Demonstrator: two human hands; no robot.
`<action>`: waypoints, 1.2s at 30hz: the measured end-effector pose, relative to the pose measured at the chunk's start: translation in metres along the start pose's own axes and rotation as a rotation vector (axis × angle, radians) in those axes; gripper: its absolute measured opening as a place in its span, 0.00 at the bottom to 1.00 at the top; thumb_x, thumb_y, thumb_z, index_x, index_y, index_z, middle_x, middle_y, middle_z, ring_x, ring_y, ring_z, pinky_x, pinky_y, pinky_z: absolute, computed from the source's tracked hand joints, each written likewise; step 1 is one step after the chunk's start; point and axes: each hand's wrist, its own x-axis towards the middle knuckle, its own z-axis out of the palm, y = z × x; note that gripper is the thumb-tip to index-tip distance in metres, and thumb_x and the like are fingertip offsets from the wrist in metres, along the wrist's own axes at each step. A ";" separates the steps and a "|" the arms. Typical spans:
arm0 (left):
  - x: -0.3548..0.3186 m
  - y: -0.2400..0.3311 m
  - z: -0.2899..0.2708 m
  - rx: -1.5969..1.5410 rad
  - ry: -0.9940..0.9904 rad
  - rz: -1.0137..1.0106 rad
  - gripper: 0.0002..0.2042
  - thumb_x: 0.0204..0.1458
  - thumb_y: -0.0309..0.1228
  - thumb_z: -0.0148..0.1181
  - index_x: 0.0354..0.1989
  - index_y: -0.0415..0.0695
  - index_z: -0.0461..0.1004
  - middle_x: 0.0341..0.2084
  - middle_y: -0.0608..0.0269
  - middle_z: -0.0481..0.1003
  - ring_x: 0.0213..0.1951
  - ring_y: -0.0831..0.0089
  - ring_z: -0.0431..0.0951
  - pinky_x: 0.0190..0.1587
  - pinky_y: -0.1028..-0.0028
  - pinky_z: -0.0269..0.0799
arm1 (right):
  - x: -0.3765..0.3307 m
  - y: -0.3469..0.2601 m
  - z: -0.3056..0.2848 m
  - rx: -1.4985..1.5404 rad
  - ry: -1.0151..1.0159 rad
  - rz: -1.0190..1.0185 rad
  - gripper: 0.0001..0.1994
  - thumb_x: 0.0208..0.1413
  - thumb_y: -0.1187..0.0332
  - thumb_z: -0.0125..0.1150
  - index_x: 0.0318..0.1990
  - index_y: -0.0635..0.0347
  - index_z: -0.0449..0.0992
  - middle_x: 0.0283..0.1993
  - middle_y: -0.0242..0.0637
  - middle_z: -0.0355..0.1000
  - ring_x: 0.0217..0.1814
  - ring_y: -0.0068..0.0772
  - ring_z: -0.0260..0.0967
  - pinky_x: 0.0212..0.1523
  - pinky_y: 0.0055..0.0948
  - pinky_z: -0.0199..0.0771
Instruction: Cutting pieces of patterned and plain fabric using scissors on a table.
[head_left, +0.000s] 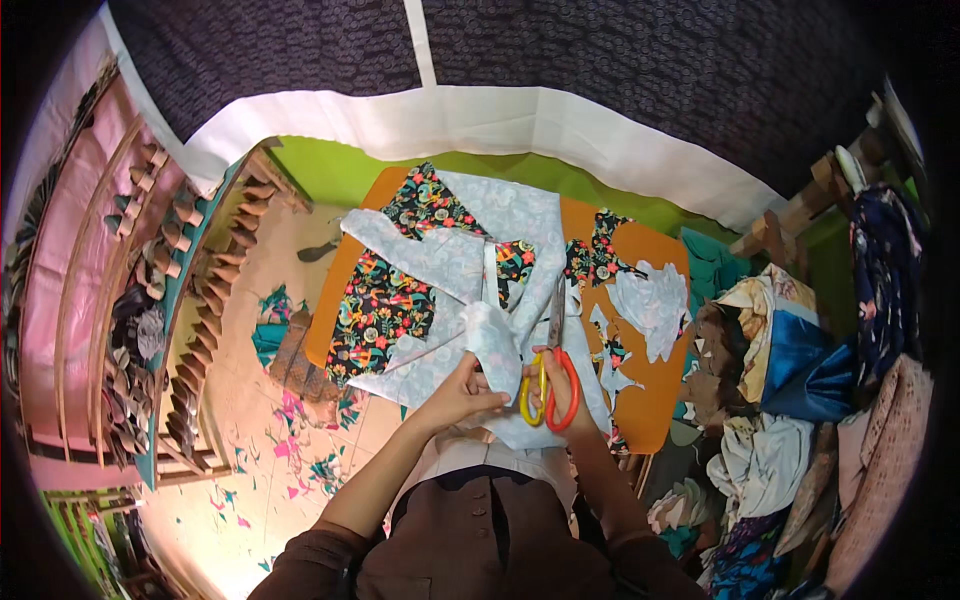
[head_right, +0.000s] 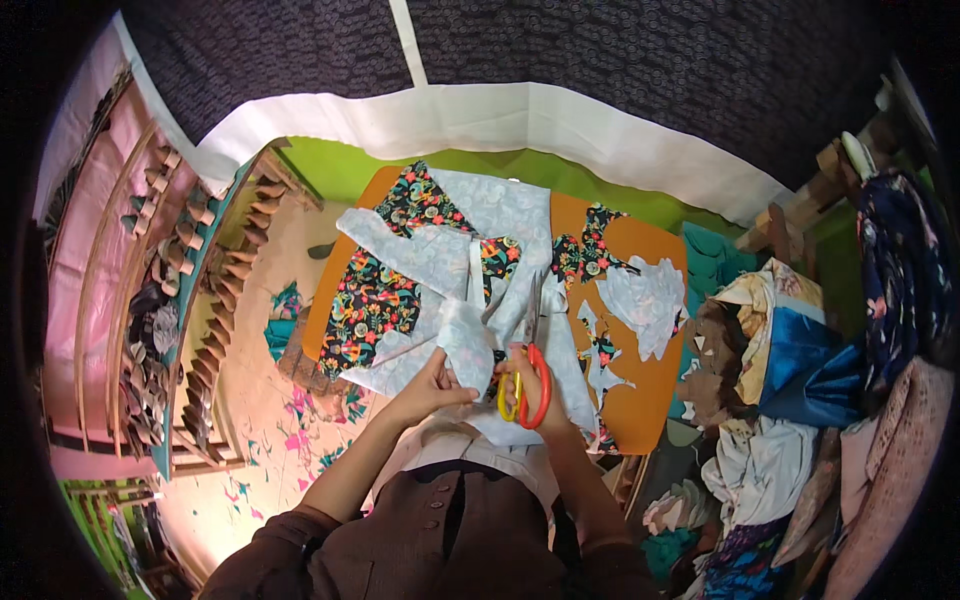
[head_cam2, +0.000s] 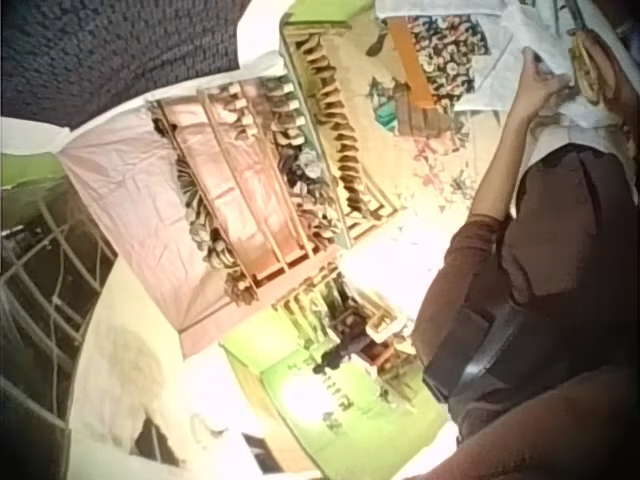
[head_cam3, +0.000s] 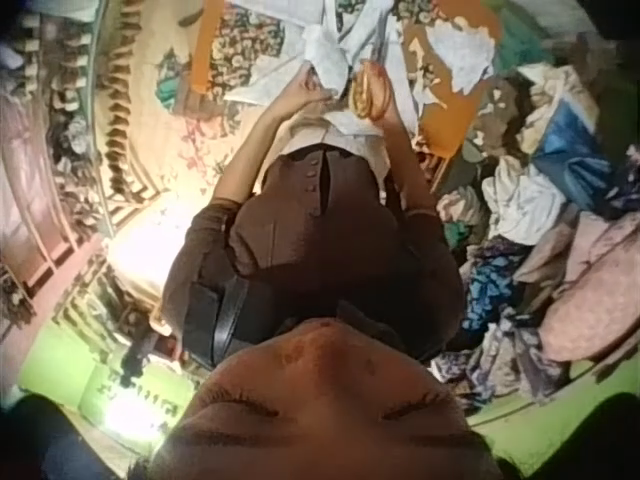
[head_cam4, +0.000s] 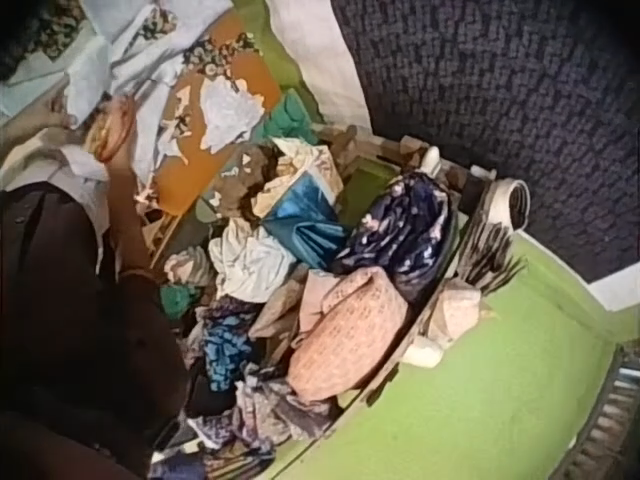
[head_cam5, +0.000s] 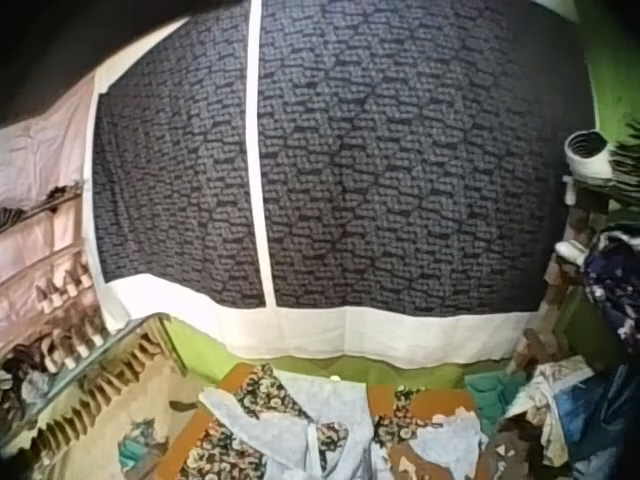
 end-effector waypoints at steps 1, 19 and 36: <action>-0.001 0.005 -0.005 0.091 -0.069 -0.112 0.27 0.40 0.25 0.63 0.47 0.41 0.54 0.25 0.63 0.71 0.25 0.82 0.71 0.23 0.84 0.64 | 0.003 0.005 0.008 0.162 0.012 -0.067 0.19 0.51 0.60 0.54 0.46 0.59 0.60 0.27 0.28 0.61 0.21 0.14 0.57 0.17 0.15 0.56; 0.033 0.045 -0.012 -0.092 -0.052 0.084 0.12 0.47 0.28 0.56 0.40 0.40 0.67 0.27 0.69 0.71 0.27 0.84 0.69 0.28 0.85 0.62 | -0.012 -0.080 0.088 -0.312 0.023 -0.481 0.23 0.44 0.73 0.60 0.49 0.56 0.62 0.24 0.24 0.59 0.17 0.12 0.55 0.13 0.14 0.54; 0.041 0.174 0.059 0.010 0.048 0.647 0.13 0.44 0.25 0.59 0.40 0.39 0.69 0.32 0.67 0.72 0.33 0.82 0.70 0.35 0.80 0.66 | -0.039 -0.102 0.082 0.175 -0.245 -0.389 0.33 0.49 0.49 0.53 0.57 0.59 0.51 0.36 0.29 0.58 0.36 0.19 0.55 0.38 0.19 0.60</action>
